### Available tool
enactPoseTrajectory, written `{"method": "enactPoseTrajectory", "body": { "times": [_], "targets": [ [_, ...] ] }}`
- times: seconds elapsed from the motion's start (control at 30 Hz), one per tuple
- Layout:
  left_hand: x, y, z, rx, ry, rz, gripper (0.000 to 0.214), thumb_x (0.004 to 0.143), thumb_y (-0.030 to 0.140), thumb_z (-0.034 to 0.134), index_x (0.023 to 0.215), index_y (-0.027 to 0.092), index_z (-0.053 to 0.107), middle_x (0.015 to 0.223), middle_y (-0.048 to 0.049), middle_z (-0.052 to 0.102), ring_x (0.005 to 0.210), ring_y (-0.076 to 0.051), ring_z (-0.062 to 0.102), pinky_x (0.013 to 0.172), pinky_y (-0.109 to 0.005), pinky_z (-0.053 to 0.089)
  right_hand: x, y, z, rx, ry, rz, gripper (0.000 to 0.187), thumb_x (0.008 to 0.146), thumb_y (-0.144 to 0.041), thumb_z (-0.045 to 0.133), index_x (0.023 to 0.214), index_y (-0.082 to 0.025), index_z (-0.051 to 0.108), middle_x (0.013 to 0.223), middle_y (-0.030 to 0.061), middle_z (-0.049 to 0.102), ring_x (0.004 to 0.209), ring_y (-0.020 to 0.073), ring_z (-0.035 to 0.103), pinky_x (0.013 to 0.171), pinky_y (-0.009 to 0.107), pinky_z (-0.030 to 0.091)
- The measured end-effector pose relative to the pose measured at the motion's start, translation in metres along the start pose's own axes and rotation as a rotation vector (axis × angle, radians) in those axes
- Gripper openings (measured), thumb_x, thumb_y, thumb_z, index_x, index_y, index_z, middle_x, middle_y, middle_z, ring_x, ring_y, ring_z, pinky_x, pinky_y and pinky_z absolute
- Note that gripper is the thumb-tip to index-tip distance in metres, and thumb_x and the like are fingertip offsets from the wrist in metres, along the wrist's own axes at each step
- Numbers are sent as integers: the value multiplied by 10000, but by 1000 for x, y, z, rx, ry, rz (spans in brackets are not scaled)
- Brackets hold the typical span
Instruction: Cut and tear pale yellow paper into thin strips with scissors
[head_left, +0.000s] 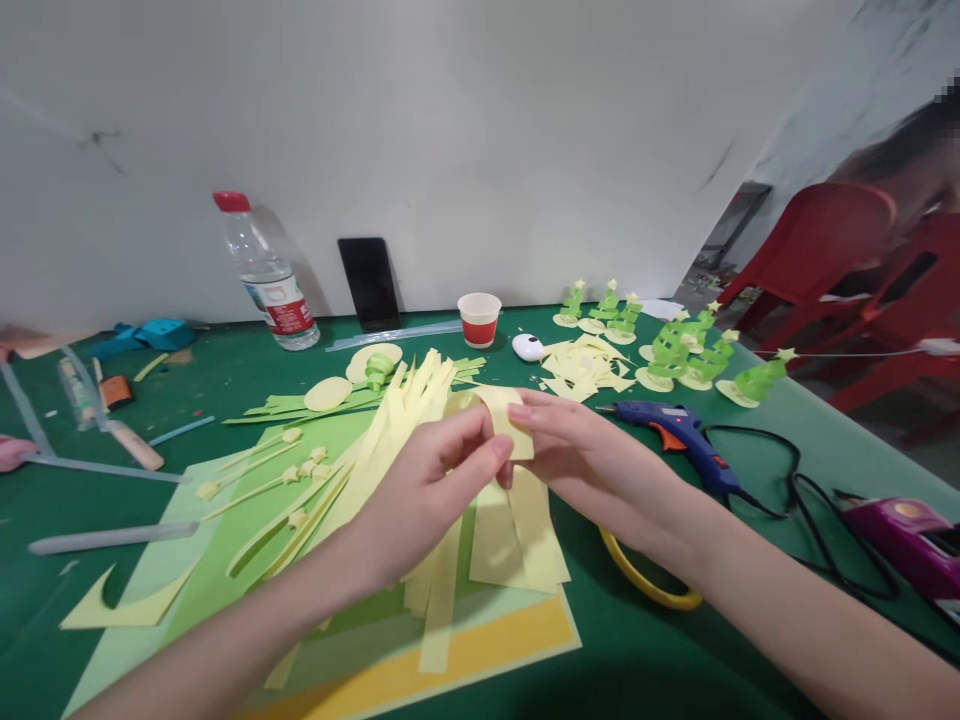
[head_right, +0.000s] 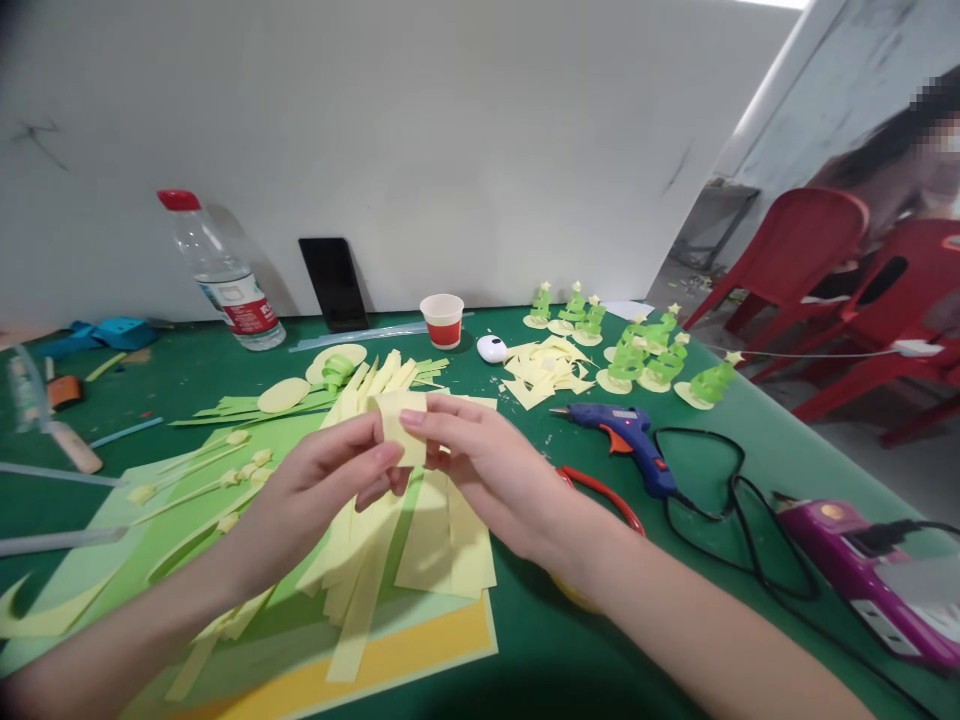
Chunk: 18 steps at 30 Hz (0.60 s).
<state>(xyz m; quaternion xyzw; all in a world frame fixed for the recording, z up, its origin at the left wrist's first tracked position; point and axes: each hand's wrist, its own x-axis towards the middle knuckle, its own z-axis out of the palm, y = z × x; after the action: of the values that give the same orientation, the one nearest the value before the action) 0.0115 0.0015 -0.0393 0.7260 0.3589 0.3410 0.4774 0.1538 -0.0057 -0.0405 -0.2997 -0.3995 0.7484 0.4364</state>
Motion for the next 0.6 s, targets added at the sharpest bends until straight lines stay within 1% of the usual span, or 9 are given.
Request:
{"method": "enactPoseTrajectory", "body": {
  "times": [0.07,0.13,0.2,0.27,0.37,0.43,0.5,0.53,0.6],
  "targets": [
    [-3,4,2,61,-126,-82,257,809,239,383,566,185,447,543,56,419,508,-93,390,487,-210,305,-1,-7,-2,-9,24,28,143,776,-252,564,674,-153,583,618,-21,513,604,96,496,590,228,415],
    [-10,7,5,132,-269,-182,269,811,244,366,558,182,434,548,51,438,523,-97,404,498,-207,306,0,-15,-6,-23,95,28,105,745,-242,594,682,-159,606,627,-21,548,613,95,520,580,217,418],
    [-20,7,8,193,-384,-290,290,825,289,340,565,186,417,574,40,469,569,-112,439,514,-209,315,2,-22,-15,-133,197,-15,92,694,-237,640,644,-164,616,643,-30,574,632,76,527,584,187,404],
    [-32,4,8,261,-453,-392,320,837,349,308,581,190,414,625,25,488,648,-136,477,559,-218,341,6,-27,-27,-306,261,-55,124,642,-261,682,606,-163,615,652,-29,591,628,66,516,561,178,381],
    [-49,-7,7,368,-464,-495,331,834,375,284,598,192,426,690,8,493,733,-162,504,652,-243,371,12,-30,-43,-466,267,-25,199,569,-245,735,519,-143,570,539,-36,542,487,49,429,448,190,299],
    [-60,-15,6,420,-443,-543,322,825,362,284,592,192,427,690,3,502,718,-162,517,666,-246,381,16,-28,-48,-512,247,32,296,532,-191,754,422,-138,485,394,-76,405,375,24,289,382,199,198],
    [-69,-24,7,466,-420,-544,328,823,348,280,572,191,422,657,1,517,683,-157,530,646,-235,389,20,-22,-49,-551,239,81,395,520,-168,758,364,-148,396,321,-107,287,332,6,189,359,203,130],
    [-73,-28,7,498,-407,-524,336,824,344,279,562,192,424,633,0,524,664,-154,534,631,-228,391,23,-17,-48,-563,240,100,427,524,-174,756,354,-154,365,303,-114,262,320,1,171,352,201,118],
    [-81,-36,7,581,-372,-470,351,829,337,281,564,193,460,601,-3,543,620,-151,537,595,-219,391,29,-4,-48,-579,246,117,427,544,-217,748,371,-158,362,290,-108,286,301,0,192,330,190,133]
  ]
}}
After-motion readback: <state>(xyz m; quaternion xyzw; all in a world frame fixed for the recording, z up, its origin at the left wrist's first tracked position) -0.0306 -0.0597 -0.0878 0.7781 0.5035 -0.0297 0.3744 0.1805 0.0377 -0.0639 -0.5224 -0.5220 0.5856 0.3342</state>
